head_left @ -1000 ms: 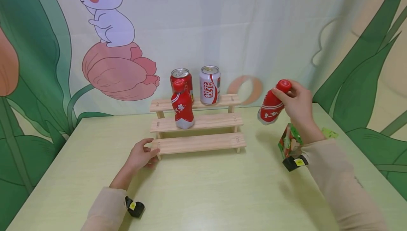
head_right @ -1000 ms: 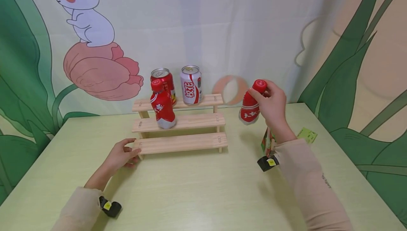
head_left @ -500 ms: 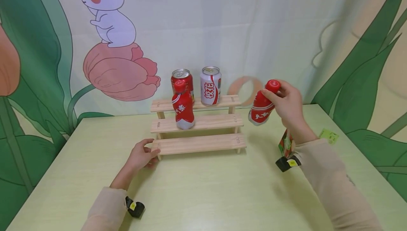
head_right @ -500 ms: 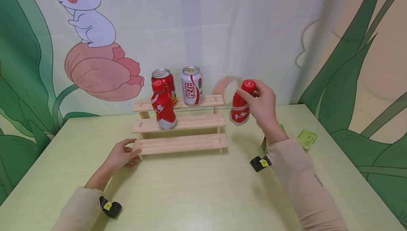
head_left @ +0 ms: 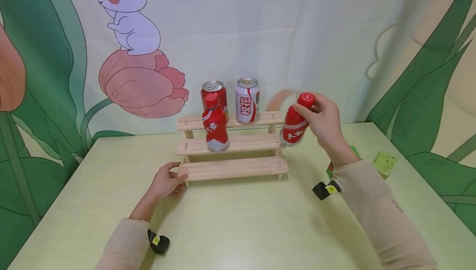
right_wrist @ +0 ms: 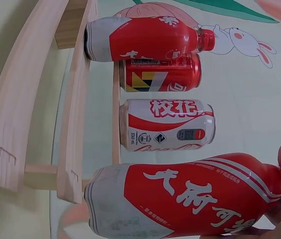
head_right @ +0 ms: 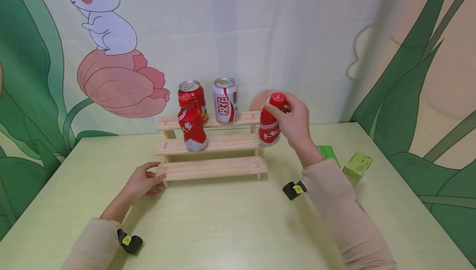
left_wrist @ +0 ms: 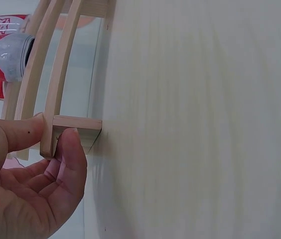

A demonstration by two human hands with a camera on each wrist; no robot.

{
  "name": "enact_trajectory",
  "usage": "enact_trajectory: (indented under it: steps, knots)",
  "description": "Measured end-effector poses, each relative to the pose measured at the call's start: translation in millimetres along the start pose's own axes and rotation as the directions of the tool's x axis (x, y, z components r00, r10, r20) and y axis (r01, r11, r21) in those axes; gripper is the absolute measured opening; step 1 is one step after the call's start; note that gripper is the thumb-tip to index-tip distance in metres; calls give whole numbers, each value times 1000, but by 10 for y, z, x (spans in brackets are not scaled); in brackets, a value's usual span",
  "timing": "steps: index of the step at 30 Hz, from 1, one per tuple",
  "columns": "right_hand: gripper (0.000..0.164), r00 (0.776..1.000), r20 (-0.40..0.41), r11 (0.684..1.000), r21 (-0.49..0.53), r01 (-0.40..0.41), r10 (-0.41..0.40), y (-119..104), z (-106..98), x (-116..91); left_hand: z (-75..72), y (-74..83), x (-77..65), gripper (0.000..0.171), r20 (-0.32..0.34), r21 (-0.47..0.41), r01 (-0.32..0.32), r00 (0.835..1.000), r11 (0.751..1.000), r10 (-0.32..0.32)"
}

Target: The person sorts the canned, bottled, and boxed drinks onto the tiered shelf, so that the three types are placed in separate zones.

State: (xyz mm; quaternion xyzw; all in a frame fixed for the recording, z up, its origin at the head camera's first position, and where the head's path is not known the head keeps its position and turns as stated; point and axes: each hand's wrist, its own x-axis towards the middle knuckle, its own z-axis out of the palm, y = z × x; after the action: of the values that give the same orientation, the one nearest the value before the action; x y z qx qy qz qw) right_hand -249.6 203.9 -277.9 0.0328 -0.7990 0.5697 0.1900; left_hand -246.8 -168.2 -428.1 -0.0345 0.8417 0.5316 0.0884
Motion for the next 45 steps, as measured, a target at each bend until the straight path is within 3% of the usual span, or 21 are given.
enact_trajectory:
  steps: [14, 25, 33, 45]
  knots:
    - [45, 999, 49, 999, 32, -21, 20, -39, 234, 47, 6, -7, 10, 56, -3, 4, -5, 1000, 1000, 5]
    - [33, 998, 60, 998, 66, 17, -21, -74, 433, 85, 6, 6, 0, 55, -11, 13, -2, 1000, 1000, 2]
    - [37, 994, 110, 995, 93, -22, 12, -134, 588, 87, 12, 12, 4, 55, -16, 12, 8, 1000, 1000, -7]
    - [40, 991, 132, 999, 42, -19, 13, -141, 814, 98, 5, 15, -11, 54, -8, 15, 7, 1000, 1000, -7]
